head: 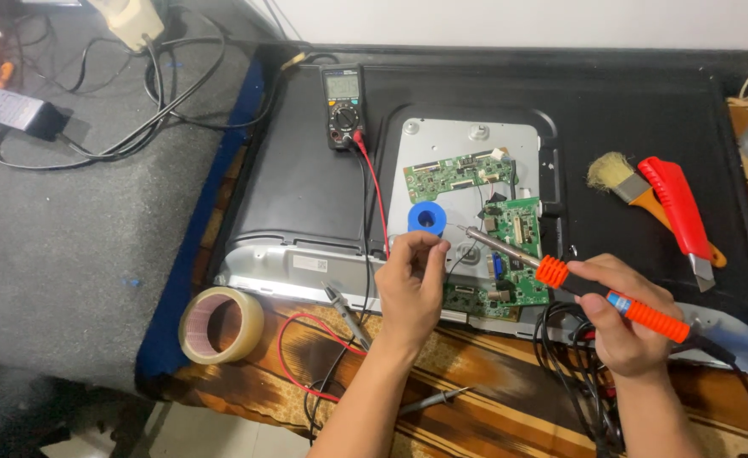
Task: Repairing a television by soldering components on the circuit board and testing with a multimeter
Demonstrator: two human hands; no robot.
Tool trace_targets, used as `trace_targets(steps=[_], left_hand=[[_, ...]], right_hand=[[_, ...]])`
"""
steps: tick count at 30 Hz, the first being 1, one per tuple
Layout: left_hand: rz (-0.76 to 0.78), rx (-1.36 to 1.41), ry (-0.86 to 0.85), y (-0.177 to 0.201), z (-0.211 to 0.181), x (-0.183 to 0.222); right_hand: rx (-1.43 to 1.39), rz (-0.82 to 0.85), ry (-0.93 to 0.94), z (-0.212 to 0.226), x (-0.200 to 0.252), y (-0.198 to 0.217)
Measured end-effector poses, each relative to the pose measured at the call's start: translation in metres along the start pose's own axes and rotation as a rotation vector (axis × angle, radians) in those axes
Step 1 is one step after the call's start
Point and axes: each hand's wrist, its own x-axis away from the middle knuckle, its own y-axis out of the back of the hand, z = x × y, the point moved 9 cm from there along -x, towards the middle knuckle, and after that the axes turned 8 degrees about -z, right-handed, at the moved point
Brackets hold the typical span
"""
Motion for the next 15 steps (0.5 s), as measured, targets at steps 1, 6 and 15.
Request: trace_targets(steps=[1, 6, 15], left_hand=[[0.000, 0.000, 0.000, 0.0002, 0.0005, 0.0002], [-0.013, -0.005, 0.000, 0.0006, 0.0026, 0.0005], [-0.009, -0.034, -0.011, 0.0010, 0.0013, -0.0002]], right_hand=[[0.000, 0.000, 0.000, 0.0001, 0.0001, 0.0001], [-0.009, -0.001, -0.014, -0.0021, 0.0007, 0.0004], [-0.006, -0.004, -0.004, -0.0065, 0.0025, 0.0017]])
